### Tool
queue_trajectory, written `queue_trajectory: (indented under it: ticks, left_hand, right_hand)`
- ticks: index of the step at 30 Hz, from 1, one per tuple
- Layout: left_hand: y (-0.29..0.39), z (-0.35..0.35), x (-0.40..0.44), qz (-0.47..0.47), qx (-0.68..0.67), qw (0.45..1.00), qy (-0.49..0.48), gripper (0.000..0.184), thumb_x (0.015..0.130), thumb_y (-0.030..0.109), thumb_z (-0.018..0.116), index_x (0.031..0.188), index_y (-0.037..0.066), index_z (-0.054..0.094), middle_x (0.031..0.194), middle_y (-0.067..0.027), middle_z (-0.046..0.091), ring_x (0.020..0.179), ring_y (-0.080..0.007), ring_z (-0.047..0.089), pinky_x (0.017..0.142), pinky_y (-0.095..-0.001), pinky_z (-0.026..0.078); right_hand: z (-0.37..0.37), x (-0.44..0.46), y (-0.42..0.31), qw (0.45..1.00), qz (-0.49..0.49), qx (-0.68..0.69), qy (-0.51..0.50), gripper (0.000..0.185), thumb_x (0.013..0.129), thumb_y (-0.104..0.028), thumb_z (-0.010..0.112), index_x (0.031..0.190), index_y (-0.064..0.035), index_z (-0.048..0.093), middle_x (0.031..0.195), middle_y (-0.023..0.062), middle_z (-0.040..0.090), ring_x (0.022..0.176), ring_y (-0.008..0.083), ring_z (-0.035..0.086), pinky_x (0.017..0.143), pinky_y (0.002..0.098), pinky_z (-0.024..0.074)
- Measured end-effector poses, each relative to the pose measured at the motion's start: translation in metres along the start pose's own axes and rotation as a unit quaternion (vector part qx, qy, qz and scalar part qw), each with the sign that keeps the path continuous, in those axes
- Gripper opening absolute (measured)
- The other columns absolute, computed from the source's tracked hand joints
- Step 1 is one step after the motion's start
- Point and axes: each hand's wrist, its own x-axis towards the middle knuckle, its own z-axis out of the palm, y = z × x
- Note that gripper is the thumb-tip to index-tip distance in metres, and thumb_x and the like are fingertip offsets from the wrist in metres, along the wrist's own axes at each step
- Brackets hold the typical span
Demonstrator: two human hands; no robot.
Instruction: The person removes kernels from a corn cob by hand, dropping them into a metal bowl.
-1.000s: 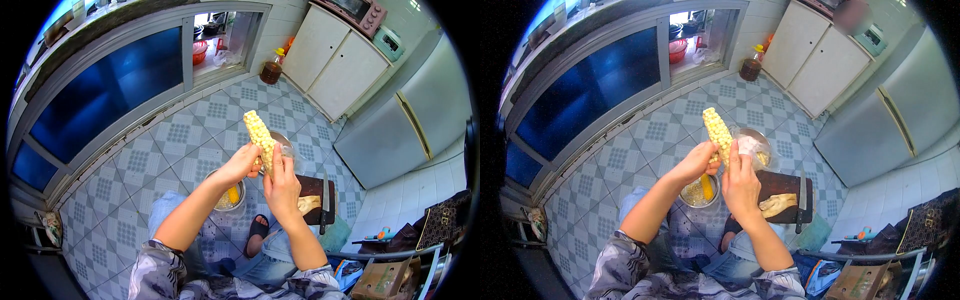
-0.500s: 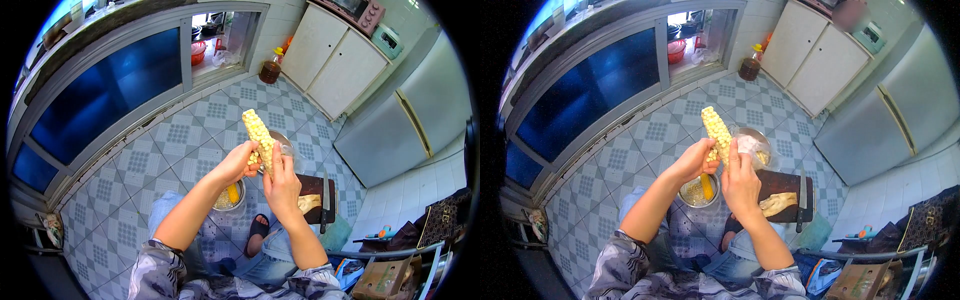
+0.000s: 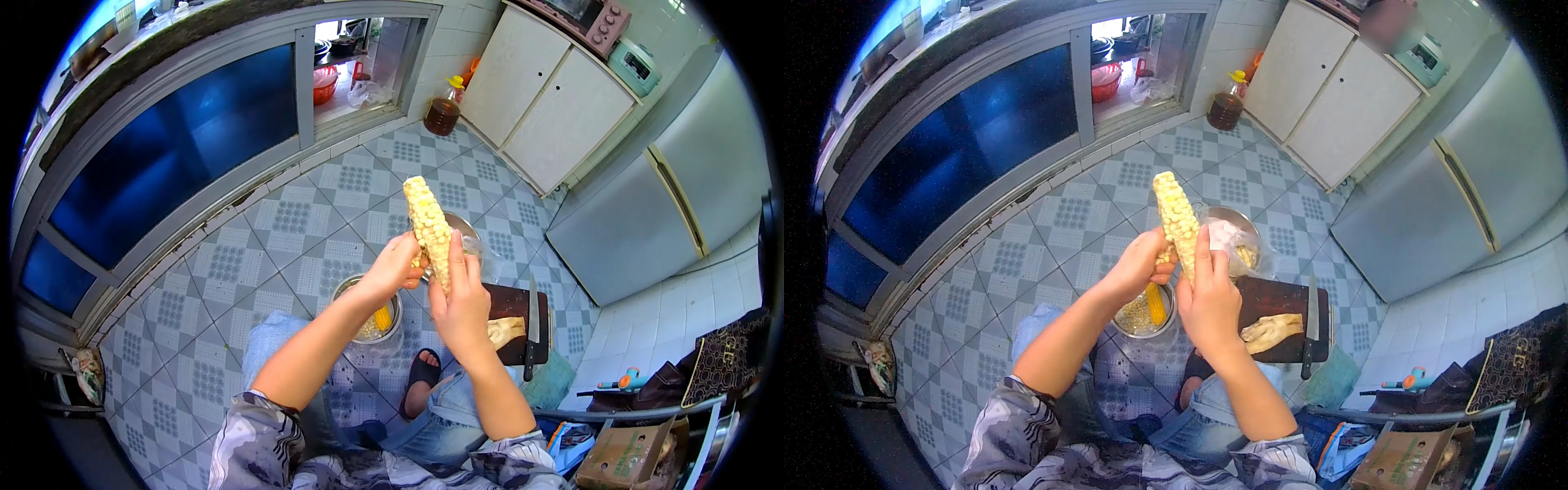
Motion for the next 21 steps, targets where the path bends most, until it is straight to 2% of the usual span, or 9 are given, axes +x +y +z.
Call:
queue_trajectory:
  ticks: [4, 7, 10, 13, 14, 15, 16, 19, 21]
  left_hand:
    - [0.002, -0.004, 0.003, -0.025, 0.004, 0.999, -0.045, 0.022, 0.085, 0.02, 0.037, 0.097, 0.006, 0.048, 0.073, -0.0004, 0.045, 0.051, -0.0064, 0.032, 0.044, -0.0203, 0.025]
    - [0.005, -0.004, 0.001, -0.038, -0.079, 0.995, -0.053, 0.021, 0.085, 0.02, 0.037, 0.099, 0.008, 0.048, 0.078, -0.0009, 0.048, 0.053, -0.0067, 0.034, 0.045, -0.0206, 0.027]
    - [0.003, -0.006, 0.002, -0.052, -0.104, 0.991, -0.072, 0.021, 0.089, 0.024, 0.036, 0.1, 0.009, 0.047, 0.08, -0.0013, 0.05, 0.054, -0.0073, 0.035, 0.046, -0.0211, 0.028]
    - [0.005, -0.003, 0.0, -0.052, -0.102, 0.99, -0.083, 0.025, 0.094, 0.031, 0.033, 0.099, 0.01, 0.046, 0.081, -0.002, 0.05, 0.054, -0.008, 0.035, 0.046, -0.0209, 0.029]
    - [0.005, -0.003, 0.0, -0.05, -0.1, 0.99, -0.082, 0.028, 0.095, 0.034, 0.032, 0.098, 0.01, 0.046, 0.081, -0.0024, 0.05, 0.054, -0.0079, 0.036, 0.046, -0.021, 0.029]
    - [0.004, -0.003, 0.0, -0.047, -0.098, 0.991, -0.08, 0.031, 0.096, 0.037, 0.031, 0.097, 0.01, 0.045, 0.081, -0.0028, 0.05, 0.055, -0.0079, 0.037, 0.046, -0.0211, 0.029]
    - [0.004, -0.003, 0.0, -0.047, -0.099, 0.991, -0.08, 0.031, 0.096, 0.037, 0.031, 0.097, 0.01, 0.045, 0.081, -0.0028, 0.05, 0.055, -0.0079, 0.037, 0.046, -0.0211, 0.029]
    - [0.004, -0.002, 0.0, -0.044, -0.101, 0.992, -0.059, 0.031, 0.097, 0.037, 0.03, 0.095, 0.009, 0.045, 0.079, -0.0032, 0.05, 0.054, -0.0079, 0.038, 0.046, -0.0214, 0.03]
    - [0.008, 0.001, -0.003, -0.059, -0.092, 0.993, -0.037, 0.024, 0.096, 0.031, 0.036, 0.095, 0.008, 0.045, 0.077, -0.0031, 0.05, 0.053, -0.0076, 0.038, 0.044, -0.0209, 0.03]
  right_hand:
    - [-0.004, 0.001, -0.002, 0.999, -0.018, -0.027, -0.01, 0.072, 0.074, -0.005, 0.06, 0.139, -0.006, 0.029, 0.099, 0.0142, 0.051, 0.075, 0.0334, 0.061, 0.059, 0.0385, 0.0504]
    - [-0.006, 0.003, 0.001, 1.0, 0.002, -0.012, -0.014, 0.07, 0.075, -0.004, 0.059, 0.138, -0.0059, 0.03, 0.101, 0.0152, 0.051, 0.076, 0.0343, 0.06, 0.059, 0.0382, 0.0501]
    - [0.002, 0.003, 0.014, 0.999, 0.006, 0.052, 0.005, 0.068, 0.076, -0.009, 0.058, 0.138, -0.0034, 0.029, 0.104, 0.0168, 0.049, 0.076, 0.0344, 0.059, 0.061, 0.0411, 0.0499]
    - [0.008, 0.006, 0.029, 0.987, -0.06, 0.142, 0.051, 0.065, 0.079, -0.011, 0.058, 0.137, -0.0014, 0.03, 0.1, 0.0142, 0.054, 0.068, 0.0252, 0.06, 0.054, 0.0336, 0.0492]
    - [-0.005, 0.007, 0.018, 0.95, 0.092, 0.298, -0.029, 0.064, 0.081, -0.011, 0.058, 0.138, -0.0013, 0.03, 0.097, 0.0113, 0.055, 0.063, 0.0192, 0.058, 0.05, 0.0288, 0.0464]
    - [-0.014, 0.008, 0.011, 0.86, 0.24, 0.438, -0.107, 0.062, 0.082, -0.011, 0.057, 0.138, -0.0012, 0.03, 0.093, 0.0084, 0.057, 0.058, 0.0132, 0.055, 0.045, 0.024, 0.0436]
    - [-0.017, 0.01, 0.009, 0.86, 0.24, 0.438, -0.107, 0.062, 0.082, -0.011, 0.057, 0.138, -0.0012, 0.03, 0.093, 0.0084, 0.057, 0.058, 0.0132, 0.055, 0.045, 0.024, 0.0436]
    - [-0.021, 0.013, 0.011, 0.742, 0.281, 0.597, -0.121, 0.06, 0.084, -0.007, 0.055, 0.138, -0.0031, 0.03, 0.086, 0.0024, 0.054, 0.053, 0.0061, 0.048, 0.036, 0.019, 0.0349]
    - [-0.021, 0.013, 0.012, 0.744, 0.278, 0.595, -0.12, 0.06, 0.084, -0.007, 0.055, 0.138, -0.0027, 0.03, 0.084, 0.0018, 0.054, 0.053, 0.006, 0.048, 0.036, 0.0189, 0.035]
